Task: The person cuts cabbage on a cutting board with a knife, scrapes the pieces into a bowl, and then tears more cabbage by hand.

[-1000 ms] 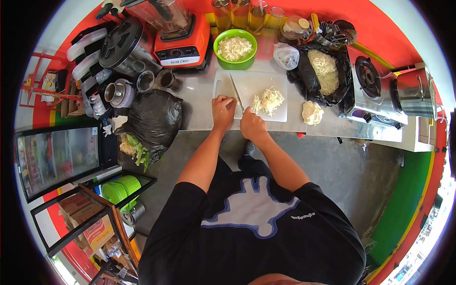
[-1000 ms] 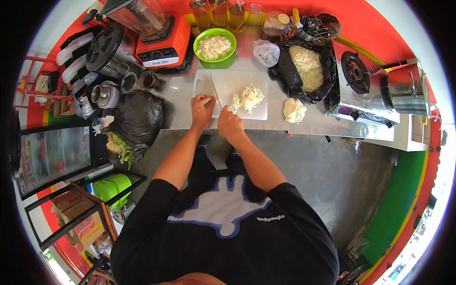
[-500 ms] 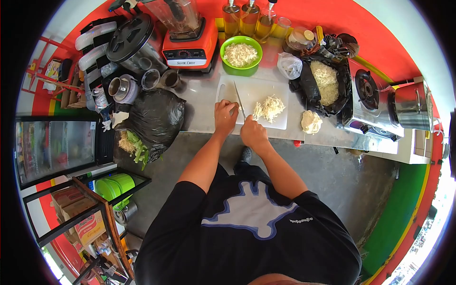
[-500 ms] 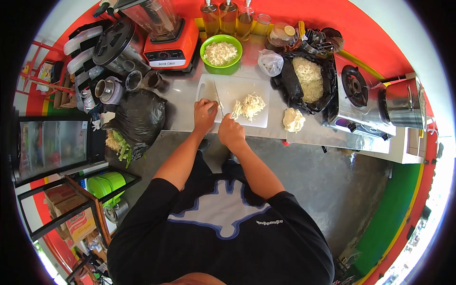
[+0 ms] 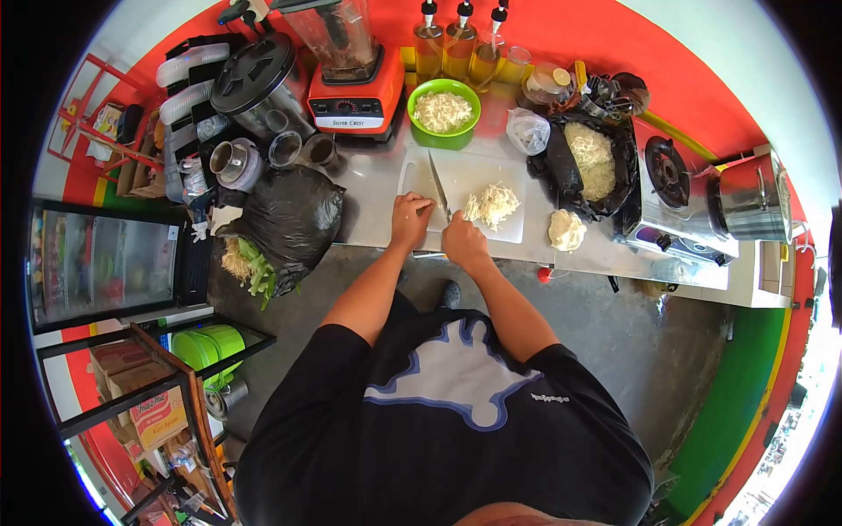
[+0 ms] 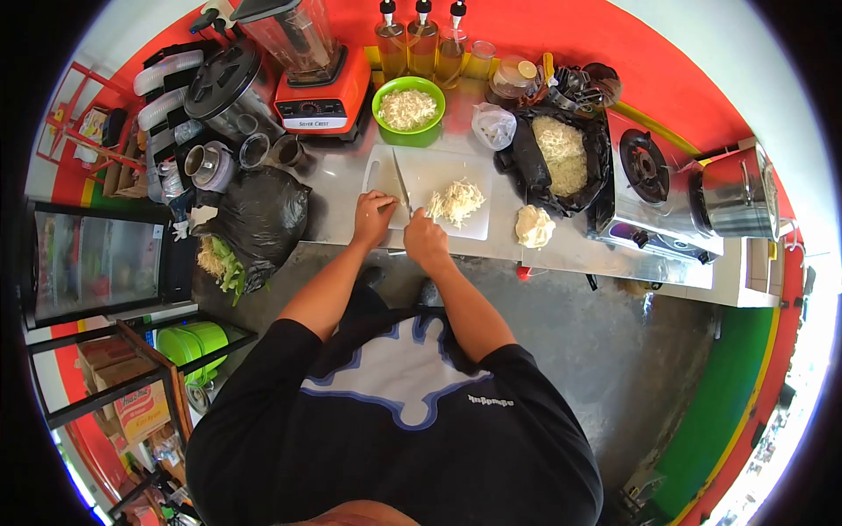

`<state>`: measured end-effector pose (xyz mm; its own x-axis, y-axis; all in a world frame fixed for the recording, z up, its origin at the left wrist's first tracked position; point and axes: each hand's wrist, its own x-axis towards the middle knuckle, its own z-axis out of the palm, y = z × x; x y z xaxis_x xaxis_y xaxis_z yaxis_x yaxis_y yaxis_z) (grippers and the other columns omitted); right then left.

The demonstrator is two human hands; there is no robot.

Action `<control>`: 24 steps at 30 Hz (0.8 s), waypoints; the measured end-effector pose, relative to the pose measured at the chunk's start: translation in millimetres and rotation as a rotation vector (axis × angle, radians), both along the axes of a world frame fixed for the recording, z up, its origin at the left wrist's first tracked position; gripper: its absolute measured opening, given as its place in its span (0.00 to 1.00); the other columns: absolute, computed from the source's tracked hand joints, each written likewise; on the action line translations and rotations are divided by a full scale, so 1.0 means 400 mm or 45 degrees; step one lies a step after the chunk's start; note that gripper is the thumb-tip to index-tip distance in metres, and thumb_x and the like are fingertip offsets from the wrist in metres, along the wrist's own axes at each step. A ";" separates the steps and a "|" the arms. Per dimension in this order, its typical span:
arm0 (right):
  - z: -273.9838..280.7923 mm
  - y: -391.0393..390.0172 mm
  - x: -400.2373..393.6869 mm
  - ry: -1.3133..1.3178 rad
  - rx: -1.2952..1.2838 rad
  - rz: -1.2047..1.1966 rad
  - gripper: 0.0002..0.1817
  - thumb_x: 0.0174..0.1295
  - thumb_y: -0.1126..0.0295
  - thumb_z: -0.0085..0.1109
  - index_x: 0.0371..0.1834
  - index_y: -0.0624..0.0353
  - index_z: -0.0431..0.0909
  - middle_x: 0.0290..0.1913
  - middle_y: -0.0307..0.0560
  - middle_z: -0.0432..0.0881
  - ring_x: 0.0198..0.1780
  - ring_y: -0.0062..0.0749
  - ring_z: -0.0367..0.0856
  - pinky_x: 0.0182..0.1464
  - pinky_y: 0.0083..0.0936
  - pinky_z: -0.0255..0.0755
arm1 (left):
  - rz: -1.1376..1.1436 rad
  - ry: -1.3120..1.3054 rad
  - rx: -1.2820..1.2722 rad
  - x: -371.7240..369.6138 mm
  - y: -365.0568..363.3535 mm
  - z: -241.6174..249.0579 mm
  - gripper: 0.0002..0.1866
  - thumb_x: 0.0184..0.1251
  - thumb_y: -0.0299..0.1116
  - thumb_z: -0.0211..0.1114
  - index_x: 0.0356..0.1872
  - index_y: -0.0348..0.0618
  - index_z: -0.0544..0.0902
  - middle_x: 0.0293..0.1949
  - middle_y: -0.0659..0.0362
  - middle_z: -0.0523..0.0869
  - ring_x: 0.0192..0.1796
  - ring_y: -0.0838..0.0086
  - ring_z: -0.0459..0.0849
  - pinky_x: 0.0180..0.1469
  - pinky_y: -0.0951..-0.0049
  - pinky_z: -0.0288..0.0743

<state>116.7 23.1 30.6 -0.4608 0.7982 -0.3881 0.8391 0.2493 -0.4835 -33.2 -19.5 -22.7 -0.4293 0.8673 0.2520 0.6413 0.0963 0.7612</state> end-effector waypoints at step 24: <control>-0.027 -0.035 -0.008 -0.047 0.047 0.087 0.14 0.71 0.68 0.48 0.51 0.68 0.68 0.42 0.74 0.85 0.47 0.69 0.86 0.53 0.57 0.79 | 0.083 -0.127 -0.046 -0.020 -0.030 0.008 0.06 0.61 0.28 0.70 0.38 0.43 0.85 0.38 0.57 0.85 0.44 0.63 0.79 0.52 0.63 0.74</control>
<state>113.6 9.2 19.8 -0.5007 0.7794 -0.3765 0.8365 0.3238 -0.4421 -41.2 -31.4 -19.7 -0.5065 0.8445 0.1743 0.5543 0.1640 0.8160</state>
